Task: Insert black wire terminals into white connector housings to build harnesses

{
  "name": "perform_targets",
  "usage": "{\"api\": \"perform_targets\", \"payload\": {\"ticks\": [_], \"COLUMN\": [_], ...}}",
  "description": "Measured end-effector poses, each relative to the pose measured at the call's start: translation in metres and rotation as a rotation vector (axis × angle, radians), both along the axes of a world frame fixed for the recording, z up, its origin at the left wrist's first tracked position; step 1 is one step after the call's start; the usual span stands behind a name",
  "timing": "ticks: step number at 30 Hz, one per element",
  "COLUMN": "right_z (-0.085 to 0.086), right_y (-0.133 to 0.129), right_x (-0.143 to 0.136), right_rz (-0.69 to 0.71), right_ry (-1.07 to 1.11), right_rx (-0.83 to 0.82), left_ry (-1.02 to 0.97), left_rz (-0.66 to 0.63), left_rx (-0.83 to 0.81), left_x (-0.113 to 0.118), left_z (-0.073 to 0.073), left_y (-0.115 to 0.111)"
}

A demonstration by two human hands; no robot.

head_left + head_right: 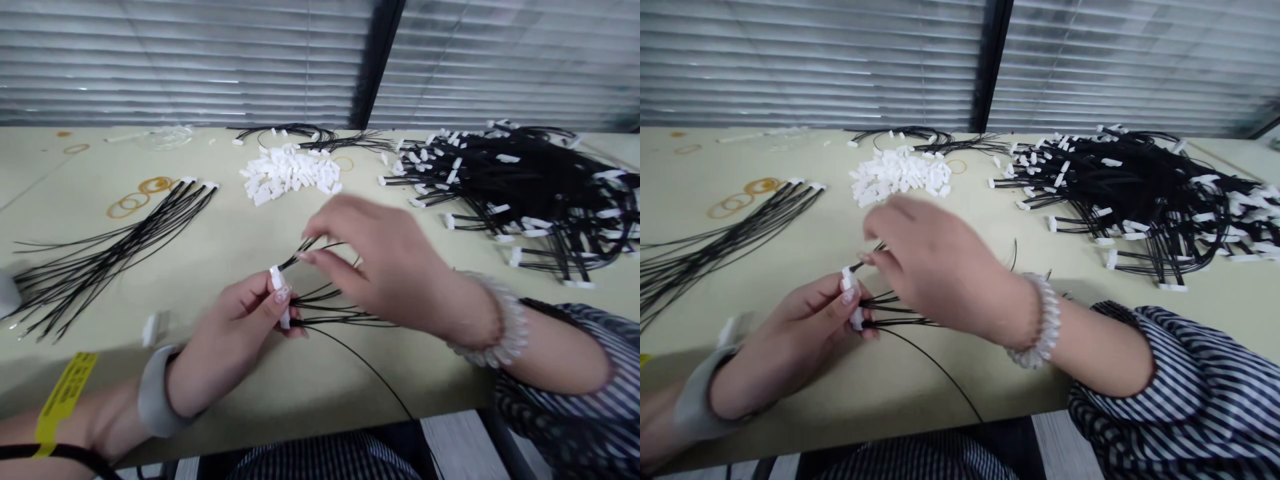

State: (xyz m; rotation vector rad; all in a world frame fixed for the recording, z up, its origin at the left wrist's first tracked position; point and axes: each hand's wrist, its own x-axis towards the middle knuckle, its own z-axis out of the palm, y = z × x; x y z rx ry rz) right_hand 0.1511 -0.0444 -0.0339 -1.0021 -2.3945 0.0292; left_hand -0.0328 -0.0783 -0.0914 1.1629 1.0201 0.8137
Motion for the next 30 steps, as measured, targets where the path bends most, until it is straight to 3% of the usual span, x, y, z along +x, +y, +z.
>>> {"api": "perform_targets", "payload": {"ticks": [2, 6, 8, 11, 15, 22, 27, 30], "right_z": [0.007, 0.001, -0.008, -0.02, -0.025, -0.033, -0.021, -0.003], "right_y": [-0.006, -0.018, -0.021, -0.022, -0.021, -0.01, 0.002, 0.005], "right_x": [0.01, 0.022, 0.022, 0.018, 0.018, 0.032, 0.053, 0.068], "right_rz": [-0.061, -0.012, 0.006, -0.004, -0.129, -0.376, -0.602, -0.635], "right_ry": [-0.003, -0.281, -0.393, -0.463, -0.503, -0.552, -0.572, -0.334], "right_rx": [0.094, -0.117, -0.134, 0.012, 0.234, 0.344, 0.373, 0.297], "left_ry": [-0.066, -0.085, -0.058, -0.034, -0.037, -0.133, -0.17, -0.145], "left_rz": [0.066, 0.092, 0.095, 0.105, 0.106, 0.149, 0.166, 0.161], "left_rx": [-0.061, -0.087, -0.077, -0.052, -0.028, -0.087, -0.104, -0.087], "left_x": [0.0, 0.0, 0.0, -0.001, -0.002, -0.002, -0.002, -0.001], "left_z": [-0.003, -0.006, -0.007, -0.008, -0.009, -0.012, -0.012, -0.012], "left_y": [0.0, 0.0, 0.0, 0.001, 0.002, 0.002, 0.002, 0.004]}}
